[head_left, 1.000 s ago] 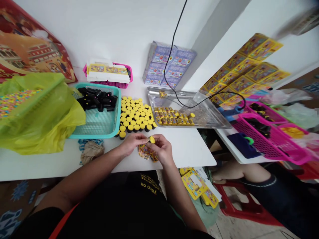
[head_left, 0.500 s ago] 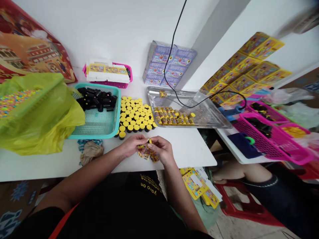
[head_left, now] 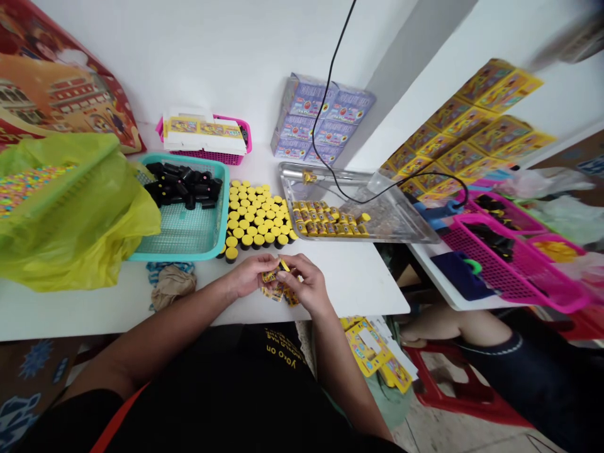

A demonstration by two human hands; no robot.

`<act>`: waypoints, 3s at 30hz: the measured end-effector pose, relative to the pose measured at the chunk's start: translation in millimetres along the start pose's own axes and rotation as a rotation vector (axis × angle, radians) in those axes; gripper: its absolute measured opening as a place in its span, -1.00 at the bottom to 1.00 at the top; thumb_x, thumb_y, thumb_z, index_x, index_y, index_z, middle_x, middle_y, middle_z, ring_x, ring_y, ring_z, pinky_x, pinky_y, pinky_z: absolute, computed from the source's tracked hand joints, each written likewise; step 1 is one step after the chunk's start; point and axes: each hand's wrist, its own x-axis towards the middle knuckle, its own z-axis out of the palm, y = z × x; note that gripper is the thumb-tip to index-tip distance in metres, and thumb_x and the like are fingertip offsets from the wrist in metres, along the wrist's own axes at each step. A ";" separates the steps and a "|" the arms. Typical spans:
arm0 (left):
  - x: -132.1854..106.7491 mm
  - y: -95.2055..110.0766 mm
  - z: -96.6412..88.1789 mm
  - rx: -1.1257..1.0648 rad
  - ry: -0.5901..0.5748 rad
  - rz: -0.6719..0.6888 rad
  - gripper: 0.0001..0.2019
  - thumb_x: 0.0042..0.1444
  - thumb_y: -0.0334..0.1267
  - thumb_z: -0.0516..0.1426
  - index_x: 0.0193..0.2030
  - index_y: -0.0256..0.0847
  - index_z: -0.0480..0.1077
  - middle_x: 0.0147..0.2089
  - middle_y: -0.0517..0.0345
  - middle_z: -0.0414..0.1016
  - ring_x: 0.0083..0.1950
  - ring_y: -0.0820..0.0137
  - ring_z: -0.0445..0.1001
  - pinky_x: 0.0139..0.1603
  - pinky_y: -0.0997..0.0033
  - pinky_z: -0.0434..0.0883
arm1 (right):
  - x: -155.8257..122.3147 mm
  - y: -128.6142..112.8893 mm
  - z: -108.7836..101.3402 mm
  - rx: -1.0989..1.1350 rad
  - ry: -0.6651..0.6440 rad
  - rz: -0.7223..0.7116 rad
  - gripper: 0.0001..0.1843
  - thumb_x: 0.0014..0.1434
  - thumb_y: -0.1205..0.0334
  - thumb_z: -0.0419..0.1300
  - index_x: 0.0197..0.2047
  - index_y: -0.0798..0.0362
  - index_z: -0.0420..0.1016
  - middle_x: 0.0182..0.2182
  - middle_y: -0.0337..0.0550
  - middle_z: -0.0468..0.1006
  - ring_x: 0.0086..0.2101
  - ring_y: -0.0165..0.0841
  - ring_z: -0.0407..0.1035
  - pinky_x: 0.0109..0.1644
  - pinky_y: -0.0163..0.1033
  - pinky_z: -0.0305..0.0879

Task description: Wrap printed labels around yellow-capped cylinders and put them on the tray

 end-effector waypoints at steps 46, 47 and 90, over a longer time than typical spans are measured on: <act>0.6 5.5 2.4 -0.218 0.134 -0.057 -0.77 0.22 -0.18 0.14 -0.22 -0.35 0.47 -0.34 0.03 0.48 -0.40 0.41 0.45 -0.39 0.43 0.42 | -12.0 27.1 41.3 -0.506 0.434 -0.459 -0.75 0.22 0.36 0.20 -0.04 -0.06 0.51 -0.21 -0.07 0.54 -0.18 -0.27 0.41 -0.15 -0.10 0.46; 1.4 5.6 1.9 -0.203 0.168 -0.035 -0.76 0.22 -0.17 0.14 -0.21 -0.36 0.48 -0.33 0.03 0.48 -0.41 0.42 0.45 -0.41 0.45 0.42 | -12.3 27.0 41.2 -0.519 0.428 -0.469 -0.76 0.22 0.36 0.20 -0.05 -0.06 0.51 -0.20 -0.07 0.54 -0.18 -0.27 0.41 -0.15 -0.10 0.45; -0.1 7.5 2.3 -0.175 0.249 0.048 -0.88 0.07 -0.31 0.28 -0.33 -0.32 0.48 -0.37 0.10 0.51 -0.39 0.44 0.48 -0.32 0.44 0.44 | -9.7 26.8 46.8 -0.408 0.410 -0.345 -0.73 0.24 0.26 0.21 0.02 -0.03 0.51 -0.22 -0.07 0.56 -0.21 -0.27 0.43 -0.14 -0.10 0.46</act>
